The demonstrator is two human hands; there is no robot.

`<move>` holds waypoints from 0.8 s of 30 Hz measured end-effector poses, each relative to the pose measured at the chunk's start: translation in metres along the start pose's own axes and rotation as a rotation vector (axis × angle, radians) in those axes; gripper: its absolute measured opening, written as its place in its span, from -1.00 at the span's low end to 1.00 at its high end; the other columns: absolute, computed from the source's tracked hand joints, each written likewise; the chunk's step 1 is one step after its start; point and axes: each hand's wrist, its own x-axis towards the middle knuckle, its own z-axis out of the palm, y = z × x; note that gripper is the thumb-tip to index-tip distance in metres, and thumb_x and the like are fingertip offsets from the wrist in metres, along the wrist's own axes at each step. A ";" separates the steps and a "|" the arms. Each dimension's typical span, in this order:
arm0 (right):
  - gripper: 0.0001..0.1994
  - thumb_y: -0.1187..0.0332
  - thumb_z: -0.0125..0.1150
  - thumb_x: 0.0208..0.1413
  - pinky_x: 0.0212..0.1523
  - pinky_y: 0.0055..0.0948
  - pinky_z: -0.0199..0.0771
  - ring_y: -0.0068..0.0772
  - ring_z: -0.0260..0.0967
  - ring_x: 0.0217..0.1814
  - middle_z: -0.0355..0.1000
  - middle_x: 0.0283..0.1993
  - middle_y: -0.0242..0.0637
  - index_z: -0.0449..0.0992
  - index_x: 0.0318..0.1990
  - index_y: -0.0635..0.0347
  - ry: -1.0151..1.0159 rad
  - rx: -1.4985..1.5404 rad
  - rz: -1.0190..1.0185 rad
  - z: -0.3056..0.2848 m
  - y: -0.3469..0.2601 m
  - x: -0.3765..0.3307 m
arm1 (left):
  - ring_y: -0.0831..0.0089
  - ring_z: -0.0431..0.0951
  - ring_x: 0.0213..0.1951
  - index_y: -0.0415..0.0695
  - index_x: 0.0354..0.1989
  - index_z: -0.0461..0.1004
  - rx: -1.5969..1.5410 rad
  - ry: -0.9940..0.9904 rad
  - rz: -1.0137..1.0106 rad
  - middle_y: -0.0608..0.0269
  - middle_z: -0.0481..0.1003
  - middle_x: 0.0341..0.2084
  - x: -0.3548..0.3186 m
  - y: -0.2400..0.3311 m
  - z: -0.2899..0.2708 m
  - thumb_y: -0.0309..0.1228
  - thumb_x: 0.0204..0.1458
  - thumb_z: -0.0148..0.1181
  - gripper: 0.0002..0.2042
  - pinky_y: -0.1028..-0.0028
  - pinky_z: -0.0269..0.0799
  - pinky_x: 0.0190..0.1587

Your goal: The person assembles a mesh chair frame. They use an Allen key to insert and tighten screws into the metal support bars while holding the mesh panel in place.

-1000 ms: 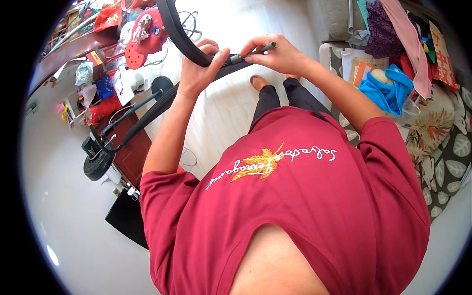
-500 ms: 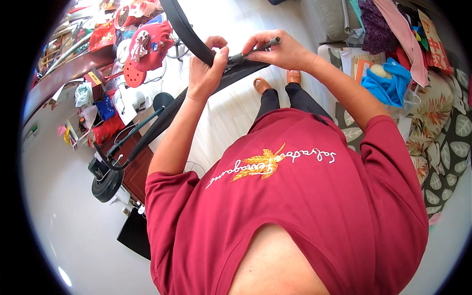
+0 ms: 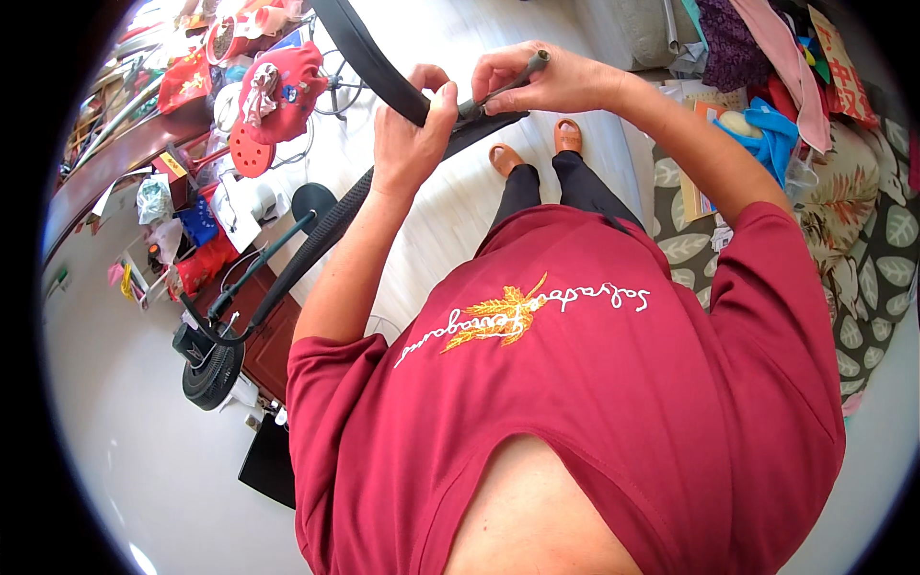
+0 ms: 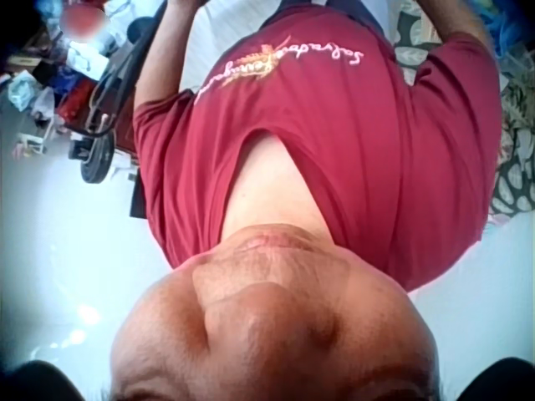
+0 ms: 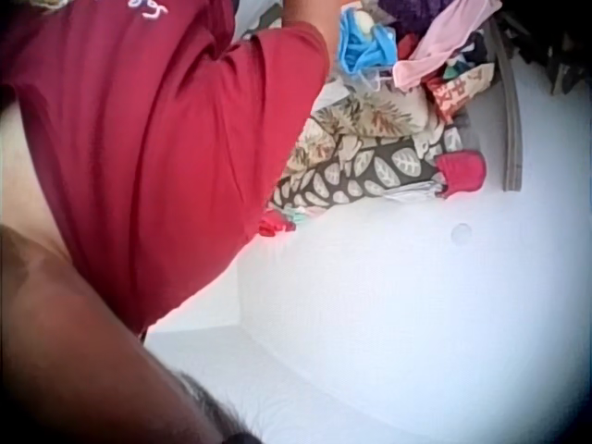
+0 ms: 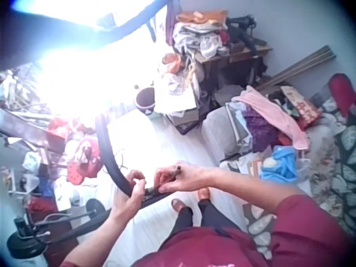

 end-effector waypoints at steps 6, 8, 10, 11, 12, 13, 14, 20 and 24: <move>-0.86 0.35 0.20 0.09 -0.27 -0.55 0.39 -0.58 0.33 -0.37 0.43 -0.39 -0.41 0.47 -0.24 0.19 -0.073 0.025 0.160 -0.002 -0.009 -0.002 | 0.35 0.46 -0.57 -0.21 -0.34 0.45 0.125 -0.110 -0.120 0.19 0.45 -0.66 -0.006 0.001 -0.003 -0.18 0.01 0.14 -0.70 0.37 0.33 -0.42; -0.84 0.34 0.20 0.10 -0.27 -0.55 0.39 -0.58 0.34 -0.37 0.42 -0.40 -0.40 0.47 -0.24 0.21 -0.093 0.013 0.154 -0.001 -0.005 -0.002 | 0.32 0.51 -0.52 -0.20 -0.32 0.47 0.198 -0.109 -0.143 0.20 0.49 -0.59 -0.012 0.009 -0.010 -0.10 -0.06 0.22 -0.63 0.36 0.36 -0.39; -0.83 0.33 0.20 0.10 -0.27 -0.55 0.40 -0.59 0.35 -0.36 0.42 -0.41 -0.40 0.46 -0.25 0.24 -0.106 0.032 0.088 0.000 0.006 -0.003 | 0.30 0.55 -0.46 -0.18 -0.30 0.48 0.293 -0.042 -0.109 0.20 0.54 -0.51 -0.026 0.023 -0.025 -0.02 -0.14 0.31 -0.55 0.36 0.40 -0.35; -0.83 0.34 0.18 0.11 -0.26 -0.54 0.40 -0.59 0.37 -0.35 0.41 -0.41 -0.39 0.46 -0.26 0.26 -0.091 0.028 0.132 0.000 0.001 -0.006 | 0.30 0.56 -0.38 -0.16 -0.22 0.47 0.372 -0.101 -0.237 0.21 0.55 -0.37 -0.035 0.020 -0.031 0.04 -0.27 0.39 -0.44 0.36 0.43 -0.30; -0.85 0.35 0.17 0.12 -0.26 -0.54 0.40 -0.60 0.37 -0.34 0.40 -0.41 -0.40 0.47 -0.27 0.26 -0.094 0.050 0.110 0.000 0.000 -0.008 | 0.29 0.56 -0.34 -0.15 -0.15 0.44 0.472 -0.068 -0.147 0.20 0.53 -0.33 -0.053 0.008 -0.032 -0.04 -0.21 0.38 -0.47 0.34 0.43 -0.31; -0.85 0.36 0.18 0.11 -0.25 -0.55 0.39 -0.61 0.37 -0.34 0.40 -0.41 -0.40 0.47 -0.27 0.26 -0.086 0.054 0.122 0.001 0.002 -0.010 | 0.28 0.55 -0.33 -0.15 -0.13 0.43 0.506 -0.047 -0.021 0.20 0.52 -0.35 -0.067 -0.006 -0.031 -0.09 -0.17 0.36 -0.51 0.33 0.43 -0.31; -0.85 0.36 0.18 0.11 -0.25 -0.55 0.39 -0.61 0.37 -0.34 0.40 -0.41 -0.41 0.47 -0.26 0.26 -0.085 0.062 0.138 0.002 0.002 -0.011 | 0.27 0.54 -0.32 -0.15 -0.12 0.43 0.539 -0.028 0.096 0.21 0.51 -0.36 -0.077 -0.014 -0.030 -0.15 -0.12 0.33 -0.55 0.33 0.43 -0.32; -0.86 0.36 0.17 0.12 -0.23 -0.59 0.36 -0.62 0.37 -0.31 0.40 -0.41 -0.43 0.47 -0.25 0.24 -0.062 0.163 0.247 0.001 -0.004 -0.009 | 0.30 0.50 -0.43 -0.13 -0.22 0.41 0.644 0.055 0.235 0.27 0.45 -0.49 -0.071 -0.028 -0.026 -0.20 -0.04 0.25 -0.69 0.39 0.38 -0.48; -0.86 0.32 0.15 0.12 -0.52 -0.67 0.13 -0.73 0.15 -0.56 0.36 -0.49 -0.44 0.47 -0.31 0.20 -0.120 0.354 0.559 -0.009 -0.020 -0.003 | 0.21 0.52 -0.43 -0.16 -0.20 0.42 0.611 0.056 0.221 0.19 0.48 -0.47 -0.070 -0.025 -0.026 -0.26 -0.05 0.27 -0.69 0.34 0.40 -0.45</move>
